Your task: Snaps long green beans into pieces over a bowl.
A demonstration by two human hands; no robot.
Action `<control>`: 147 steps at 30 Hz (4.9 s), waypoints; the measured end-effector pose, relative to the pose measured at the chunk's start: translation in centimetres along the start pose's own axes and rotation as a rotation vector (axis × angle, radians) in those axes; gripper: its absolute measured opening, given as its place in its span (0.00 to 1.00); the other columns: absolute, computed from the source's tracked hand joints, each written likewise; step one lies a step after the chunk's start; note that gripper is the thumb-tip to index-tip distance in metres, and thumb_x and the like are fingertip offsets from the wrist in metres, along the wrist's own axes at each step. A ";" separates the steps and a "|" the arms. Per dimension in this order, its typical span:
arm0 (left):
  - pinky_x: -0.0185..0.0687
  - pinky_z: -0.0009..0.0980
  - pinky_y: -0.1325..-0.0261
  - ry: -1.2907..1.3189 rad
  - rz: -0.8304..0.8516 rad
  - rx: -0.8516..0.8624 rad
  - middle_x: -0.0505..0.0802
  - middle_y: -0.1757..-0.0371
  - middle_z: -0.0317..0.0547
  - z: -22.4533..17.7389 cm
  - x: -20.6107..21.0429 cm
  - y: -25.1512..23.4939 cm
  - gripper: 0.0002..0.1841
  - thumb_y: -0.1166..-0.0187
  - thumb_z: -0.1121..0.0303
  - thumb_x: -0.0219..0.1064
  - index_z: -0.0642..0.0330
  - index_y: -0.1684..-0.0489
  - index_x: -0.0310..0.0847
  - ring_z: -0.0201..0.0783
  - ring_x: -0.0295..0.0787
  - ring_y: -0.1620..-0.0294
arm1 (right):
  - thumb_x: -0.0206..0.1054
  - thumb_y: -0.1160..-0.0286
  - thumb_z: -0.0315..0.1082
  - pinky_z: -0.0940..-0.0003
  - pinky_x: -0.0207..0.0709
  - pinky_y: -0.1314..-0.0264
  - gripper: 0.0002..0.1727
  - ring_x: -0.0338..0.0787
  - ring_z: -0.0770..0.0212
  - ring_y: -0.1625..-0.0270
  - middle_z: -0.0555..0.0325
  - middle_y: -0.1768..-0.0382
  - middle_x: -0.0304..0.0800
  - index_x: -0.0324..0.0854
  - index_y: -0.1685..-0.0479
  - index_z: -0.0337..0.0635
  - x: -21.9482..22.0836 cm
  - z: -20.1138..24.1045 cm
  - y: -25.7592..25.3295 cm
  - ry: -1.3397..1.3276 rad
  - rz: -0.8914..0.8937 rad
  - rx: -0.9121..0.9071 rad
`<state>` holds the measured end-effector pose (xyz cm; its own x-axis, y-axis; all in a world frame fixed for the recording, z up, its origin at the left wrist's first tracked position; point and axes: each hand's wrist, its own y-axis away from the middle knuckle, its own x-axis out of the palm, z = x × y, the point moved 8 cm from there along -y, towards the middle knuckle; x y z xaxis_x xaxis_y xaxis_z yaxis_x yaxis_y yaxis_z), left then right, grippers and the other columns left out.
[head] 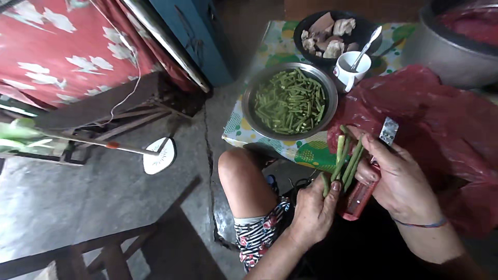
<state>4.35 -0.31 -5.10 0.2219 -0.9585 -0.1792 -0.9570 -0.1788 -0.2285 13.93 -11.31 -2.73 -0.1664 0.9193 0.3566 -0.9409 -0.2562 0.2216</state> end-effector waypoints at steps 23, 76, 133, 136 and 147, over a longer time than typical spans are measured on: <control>0.80 0.21 0.70 0.405 0.032 -0.275 0.80 0.73 0.29 0.4 0.1 -2.1 0.21 0.07 0.61 0.38 0.62 0.60 0.75 0.20 0.78 0.74 | 0.50 0.10 0.31 0.89 0.65 0.85 0.14 0.67 0.83 0.89 0.77 0.84 0.77 0.82 0.59 0.52 0.2 0.3 0.6 0.145 0.090 -0.175; 0.66 0.11 0.77 0.472 0.534 -0.204 0.77 0.79 0.22 0.2 0.6 -3.8 0.11 0.10 0.66 0.55 0.61 0.58 0.79 0.12 0.69 0.81 | 0.64 0.18 0.31 0.90 0.73 0.81 0.16 0.76 0.83 0.83 0.74 0.69 0.89 0.87 0.35 0.50 0.3 -0.1 0.7 0.315 0.458 -0.153; 0.81 0.29 0.67 -0.107 0.217 0.065 0.86 0.76 0.48 -0.6 -0.8 -3.4 0.18 0.10 0.68 0.53 0.76 0.57 0.83 0.32 0.82 0.76 | 0.70 0.23 0.31 0.84 0.84 0.70 0.09 0.86 0.79 0.75 0.74 0.67 0.92 0.92 0.50 0.48 0.0 -0.2 1.3 0.381 0.315 -0.238; 0.79 0.29 0.67 -0.061 0.366 -0.043 0.84 0.76 0.43 -0.4 -0.4 -3.5 0.19 0.09 0.65 0.49 0.74 0.53 0.80 0.30 0.80 0.76 | 0.68 0.21 0.32 0.84 0.84 0.70 0.07 0.85 0.79 0.75 0.75 0.67 0.91 0.91 0.54 0.50 0.0 -0.1 1.3 0.370 0.335 -0.303; 0.79 0.25 0.62 -0.028 0.669 -0.142 0.84 0.70 0.42 -0.9 0.5 -3.4 0.21 0.08 0.58 0.53 0.72 0.43 0.76 0.28 0.80 0.72 | 0.72 0.23 0.35 0.85 0.86 0.66 0.05 0.89 0.80 0.68 0.75 0.59 0.93 0.91 0.54 0.50 0.0 0.5 1.7 0.434 0.356 -0.397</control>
<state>7.55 -0.44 -3.55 -0.4233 -0.8669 -0.2631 -0.9045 0.4210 0.0678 12.49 -11.86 -1.94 -0.5110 0.8568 -0.0682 -0.8298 -0.5125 -0.2208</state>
